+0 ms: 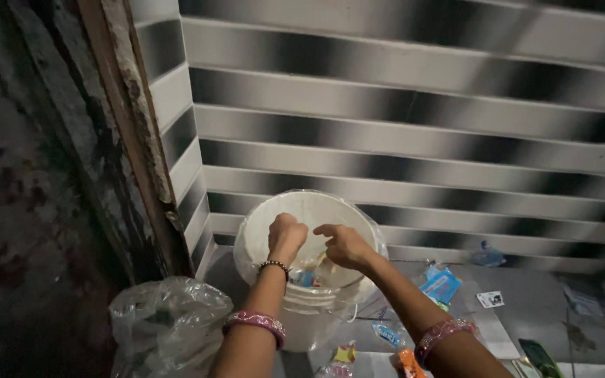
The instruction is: The person lines a bucket with a plastic bag by hand, then picks up trash and plastic wrappers from the floor.
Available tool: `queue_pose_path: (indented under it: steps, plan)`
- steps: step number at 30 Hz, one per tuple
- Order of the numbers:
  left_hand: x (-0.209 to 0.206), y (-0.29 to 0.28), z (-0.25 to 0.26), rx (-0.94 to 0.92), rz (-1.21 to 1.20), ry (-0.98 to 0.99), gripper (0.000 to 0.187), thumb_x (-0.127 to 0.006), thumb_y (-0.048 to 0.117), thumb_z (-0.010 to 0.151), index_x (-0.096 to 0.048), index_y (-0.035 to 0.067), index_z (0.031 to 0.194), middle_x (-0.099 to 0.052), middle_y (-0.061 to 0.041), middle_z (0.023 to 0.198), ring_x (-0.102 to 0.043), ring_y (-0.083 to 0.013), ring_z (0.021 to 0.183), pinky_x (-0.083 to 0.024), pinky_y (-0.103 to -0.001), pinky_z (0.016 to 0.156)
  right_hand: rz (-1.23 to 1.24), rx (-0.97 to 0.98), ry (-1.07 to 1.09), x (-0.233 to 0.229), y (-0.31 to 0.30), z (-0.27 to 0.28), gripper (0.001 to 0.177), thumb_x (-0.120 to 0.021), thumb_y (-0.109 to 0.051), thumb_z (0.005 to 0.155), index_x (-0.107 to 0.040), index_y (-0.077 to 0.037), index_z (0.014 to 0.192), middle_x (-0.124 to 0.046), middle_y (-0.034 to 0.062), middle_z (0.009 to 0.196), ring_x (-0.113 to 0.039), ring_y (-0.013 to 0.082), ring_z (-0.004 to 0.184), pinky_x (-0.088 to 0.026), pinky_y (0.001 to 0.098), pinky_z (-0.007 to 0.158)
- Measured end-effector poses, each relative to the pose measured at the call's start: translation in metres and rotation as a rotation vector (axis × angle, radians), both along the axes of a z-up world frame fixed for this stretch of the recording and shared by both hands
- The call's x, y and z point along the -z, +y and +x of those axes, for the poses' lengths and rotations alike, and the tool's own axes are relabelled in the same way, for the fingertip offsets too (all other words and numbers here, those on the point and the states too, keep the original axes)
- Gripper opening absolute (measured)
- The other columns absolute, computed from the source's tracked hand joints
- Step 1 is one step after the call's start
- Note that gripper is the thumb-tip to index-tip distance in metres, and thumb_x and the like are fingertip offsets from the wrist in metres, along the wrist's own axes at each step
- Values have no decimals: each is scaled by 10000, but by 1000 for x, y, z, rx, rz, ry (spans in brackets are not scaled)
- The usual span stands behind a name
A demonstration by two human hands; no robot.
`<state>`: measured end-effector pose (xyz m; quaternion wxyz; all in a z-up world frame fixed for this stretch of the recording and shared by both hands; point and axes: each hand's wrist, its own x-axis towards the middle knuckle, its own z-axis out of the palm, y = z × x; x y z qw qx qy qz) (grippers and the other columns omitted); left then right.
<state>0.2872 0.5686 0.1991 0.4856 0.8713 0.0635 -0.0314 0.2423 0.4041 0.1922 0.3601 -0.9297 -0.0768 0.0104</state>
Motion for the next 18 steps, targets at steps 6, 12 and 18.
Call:
queue_pose_path:
  steps: [6, 12, 18]
  plan:
    - [9, -2, 5, -11, 12, -16, 184, -646, 109, 819, -728, -15, 927, -715, -279, 1098, -701, -437, 1062, -567, -480, 911, 60, -8, 30, -5, 0, -2, 684, -514, 92, 687, -614, -48, 1349, -650, 177, 1355, -659, 331, 1224, -584, 399, 969]
    - [-6, -22, 0, 32, -24, -65, 194, -655, 149, 836, -727, 20, 961, -734, -240, 1097, -708, -421, 1050, -566, -475, 905, 43, 20, -82, -30, -7, -18, 580, -537, 40, 738, -659, -47, 1298, -718, 169, 1259, -735, 309, 1105, -587, 383, 934]
    - [-37, -64, -21, 112, -61, -138, 206, -657, 193, 853, -753, 74, 990, -742, -190, 1105, -706, -378, 1064, -559, -462, 911, -57, 118, -212, -55, -44, -25, 478, -588, 0, 760, -713, -50, 1219, -738, 153, 1219, -748, 274, 1019, -576, 374, 902]
